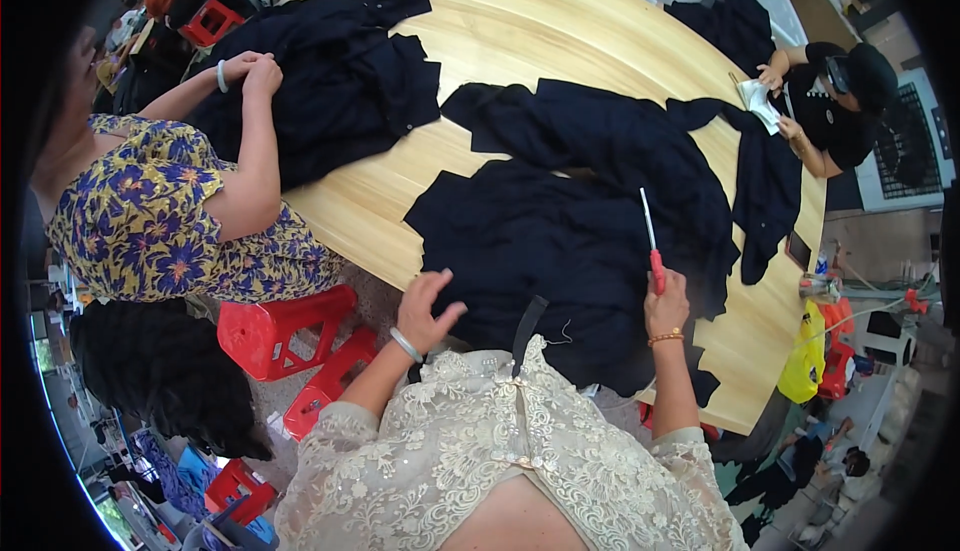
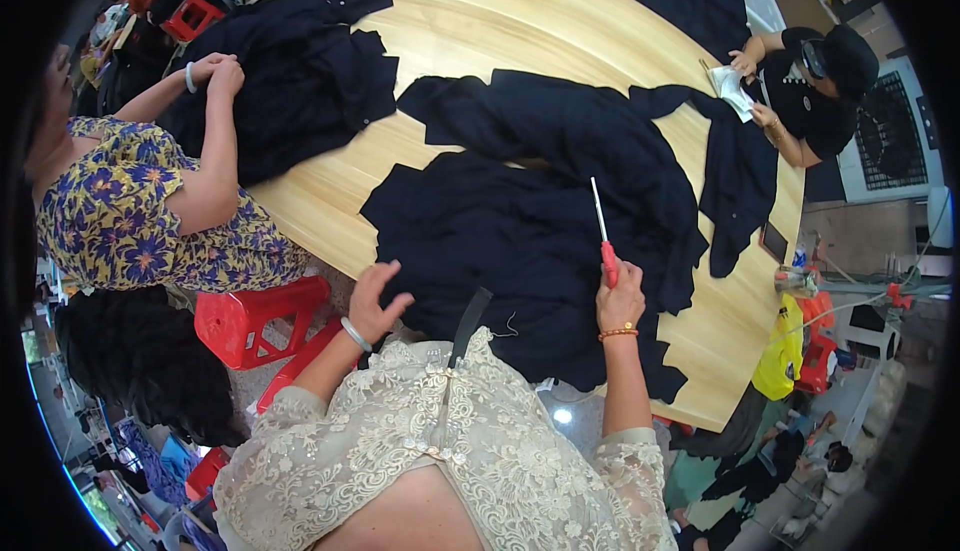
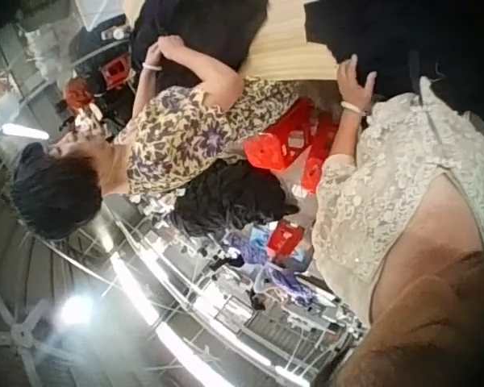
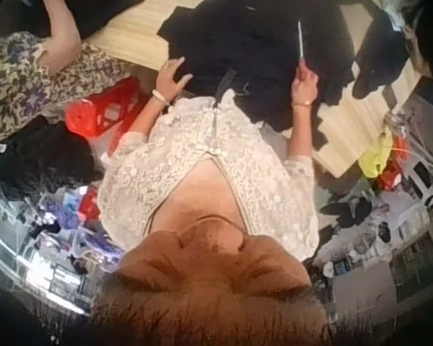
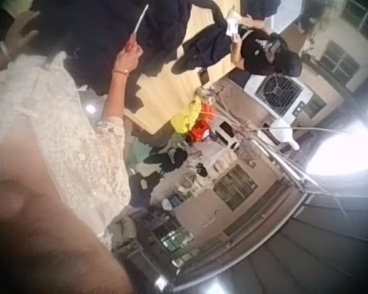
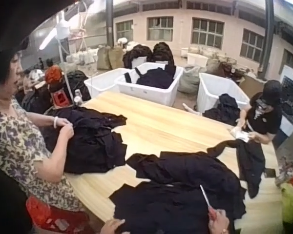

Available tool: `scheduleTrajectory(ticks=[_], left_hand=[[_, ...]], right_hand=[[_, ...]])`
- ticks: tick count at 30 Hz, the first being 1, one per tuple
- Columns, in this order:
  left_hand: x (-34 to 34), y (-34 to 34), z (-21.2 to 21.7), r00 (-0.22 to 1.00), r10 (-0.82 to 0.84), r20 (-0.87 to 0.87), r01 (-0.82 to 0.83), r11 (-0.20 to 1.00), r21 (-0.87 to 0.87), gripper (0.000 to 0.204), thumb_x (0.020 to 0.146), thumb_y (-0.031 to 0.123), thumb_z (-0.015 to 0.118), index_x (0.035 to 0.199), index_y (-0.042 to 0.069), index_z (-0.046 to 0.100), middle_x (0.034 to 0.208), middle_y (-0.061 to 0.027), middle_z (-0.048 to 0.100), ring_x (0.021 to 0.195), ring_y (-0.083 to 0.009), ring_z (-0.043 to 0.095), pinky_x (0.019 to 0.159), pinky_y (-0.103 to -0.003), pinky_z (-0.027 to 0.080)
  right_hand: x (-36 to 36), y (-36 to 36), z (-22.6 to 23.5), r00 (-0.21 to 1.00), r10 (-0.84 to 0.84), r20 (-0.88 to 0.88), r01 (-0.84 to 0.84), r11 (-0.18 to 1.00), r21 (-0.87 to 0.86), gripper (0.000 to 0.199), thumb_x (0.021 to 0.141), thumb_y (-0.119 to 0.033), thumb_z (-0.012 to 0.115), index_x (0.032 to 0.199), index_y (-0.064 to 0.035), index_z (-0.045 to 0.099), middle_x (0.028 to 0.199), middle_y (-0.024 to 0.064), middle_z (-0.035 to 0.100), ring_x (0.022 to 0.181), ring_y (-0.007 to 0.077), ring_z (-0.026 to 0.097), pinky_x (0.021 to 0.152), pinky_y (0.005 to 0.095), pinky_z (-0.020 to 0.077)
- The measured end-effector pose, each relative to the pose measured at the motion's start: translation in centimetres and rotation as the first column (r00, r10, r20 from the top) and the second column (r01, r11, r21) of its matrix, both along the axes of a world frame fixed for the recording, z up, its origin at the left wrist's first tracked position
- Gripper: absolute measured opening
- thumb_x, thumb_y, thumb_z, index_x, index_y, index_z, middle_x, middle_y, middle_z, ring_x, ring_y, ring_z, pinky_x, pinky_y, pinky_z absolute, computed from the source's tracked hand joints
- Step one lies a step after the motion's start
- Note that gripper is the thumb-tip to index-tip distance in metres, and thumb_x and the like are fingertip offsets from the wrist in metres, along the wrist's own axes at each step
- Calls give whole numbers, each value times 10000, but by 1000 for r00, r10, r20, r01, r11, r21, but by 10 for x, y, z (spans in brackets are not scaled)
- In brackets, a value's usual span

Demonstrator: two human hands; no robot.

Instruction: Trimming loose threads from black garments using scissors.

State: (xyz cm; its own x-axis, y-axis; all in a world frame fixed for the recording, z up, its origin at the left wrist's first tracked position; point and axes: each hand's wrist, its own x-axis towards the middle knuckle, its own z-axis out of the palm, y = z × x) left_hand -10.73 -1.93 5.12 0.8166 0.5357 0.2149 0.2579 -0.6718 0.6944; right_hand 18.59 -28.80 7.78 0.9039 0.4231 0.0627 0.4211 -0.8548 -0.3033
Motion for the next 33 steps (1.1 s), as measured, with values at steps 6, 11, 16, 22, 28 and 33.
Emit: scheduleTrajectory(ticks=[6,11,16,22,28,33], left_hand=[[4,-23,-20,991,-70,-118,76,996,41,309,691,97,690,980,61,585,948,-113,531,892,-301,533,760,-366,432],[41,-4,-31,998,-32,-51,38,993,113,95,725,5,591,774,42,519,765,-121,499,754,-313,508,652,-400,415],[92,47,-29,997,77,28,-81,977,196,57,770,13,556,798,38,513,786,-132,517,762,-329,517,660,-399,433],[145,74,-21,983,150,103,-168,967,194,87,763,50,621,769,57,534,771,-95,539,742,-293,541,640,-379,442],[88,30,16,994,-10,106,17,998,-57,146,753,106,675,735,53,540,749,-96,538,734,-277,525,647,-360,426],[4,-24,-7,965,-220,-143,219,975,-24,460,656,366,757,945,50,589,882,-99,556,870,-292,532,747,-382,407]], right_hand=[[-13,-14,48,999,-31,-25,30,998,-62,333,824,-360,638,715,-47,611,662,168,585,640,372,599,567,442,467],[-46,-17,55,961,153,-230,-93,963,253,252,709,-291,751,739,-63,647,665,146,605,618,345,602,560,397,477],[-72,0,49,892,380,-244,-356,924,138,579,620,-259,809,1070,-26,528,1026,151,575,881,349,589,738,403,493],[-47,10,11,938,311,-152,-271,933,237,252,694,-73,691,911,-32,569,892,174,593,780,392,583,671,421,494],[-37,-1,28,963,200,-179,-115,911,396,209,702,-1,600,908,-39,600,808,170,594,738,380,591,641,393,479],[-33,-4,51,972,75,-225,39,884,465,192,744,0,537,928,-9,593,648,140,517,564,262,547,562,320,438]])
